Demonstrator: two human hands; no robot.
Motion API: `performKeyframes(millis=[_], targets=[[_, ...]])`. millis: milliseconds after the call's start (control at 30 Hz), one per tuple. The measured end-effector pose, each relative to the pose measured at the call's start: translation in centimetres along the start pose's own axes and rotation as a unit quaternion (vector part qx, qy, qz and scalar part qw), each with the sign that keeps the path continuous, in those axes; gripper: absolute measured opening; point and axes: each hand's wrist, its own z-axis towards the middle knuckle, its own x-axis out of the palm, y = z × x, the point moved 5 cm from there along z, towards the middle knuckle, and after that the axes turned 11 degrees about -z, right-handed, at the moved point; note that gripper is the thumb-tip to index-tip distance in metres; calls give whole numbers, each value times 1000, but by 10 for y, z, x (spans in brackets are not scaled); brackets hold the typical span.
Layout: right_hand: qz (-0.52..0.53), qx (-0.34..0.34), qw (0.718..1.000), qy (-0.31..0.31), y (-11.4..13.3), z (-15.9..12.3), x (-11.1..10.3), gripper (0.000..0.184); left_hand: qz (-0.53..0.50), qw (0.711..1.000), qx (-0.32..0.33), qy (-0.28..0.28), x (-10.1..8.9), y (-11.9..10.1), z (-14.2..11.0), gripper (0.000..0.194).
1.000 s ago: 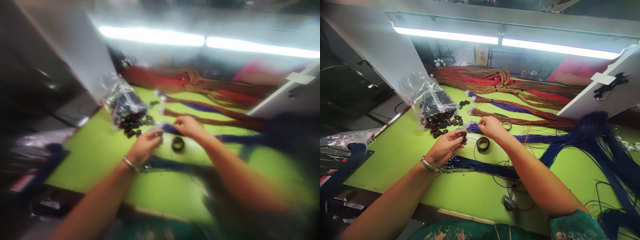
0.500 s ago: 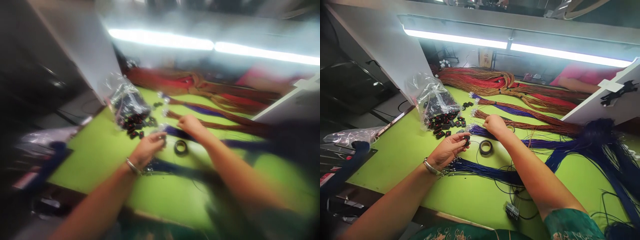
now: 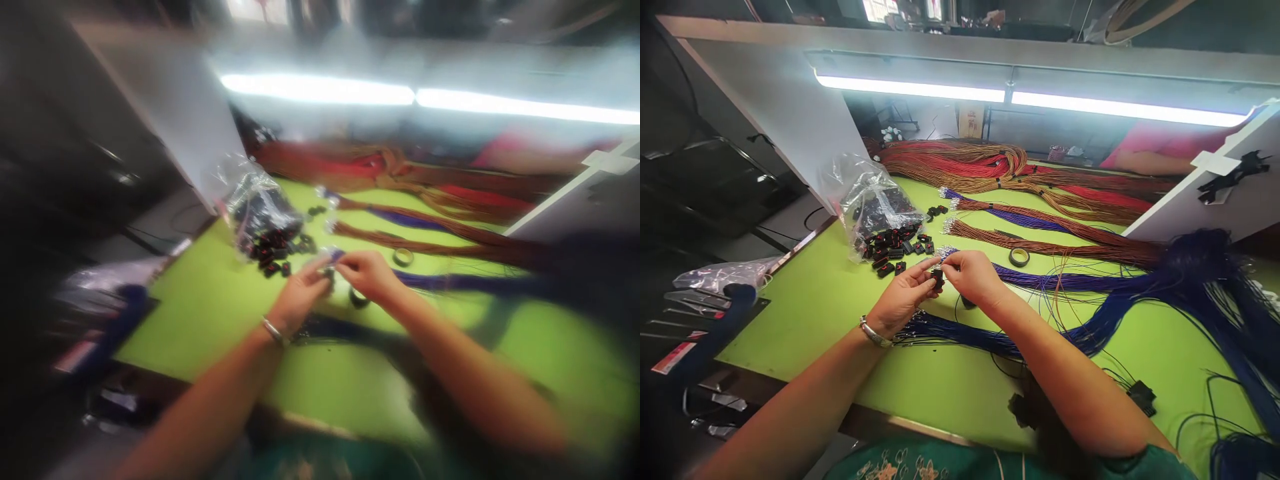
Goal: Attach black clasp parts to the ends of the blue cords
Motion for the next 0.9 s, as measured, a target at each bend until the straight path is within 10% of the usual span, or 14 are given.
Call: performKeyframes(millis=[333, 900], targets=[[-2, 72, 997, 12, -17, -25, 8, 21, -119, 988, -103, -7, 3, 8, 0, 35], [10, 85, 996, 26, -19, -25, 11, 19, -98, 991, -87, 15, 8, 9, 0, 37]])
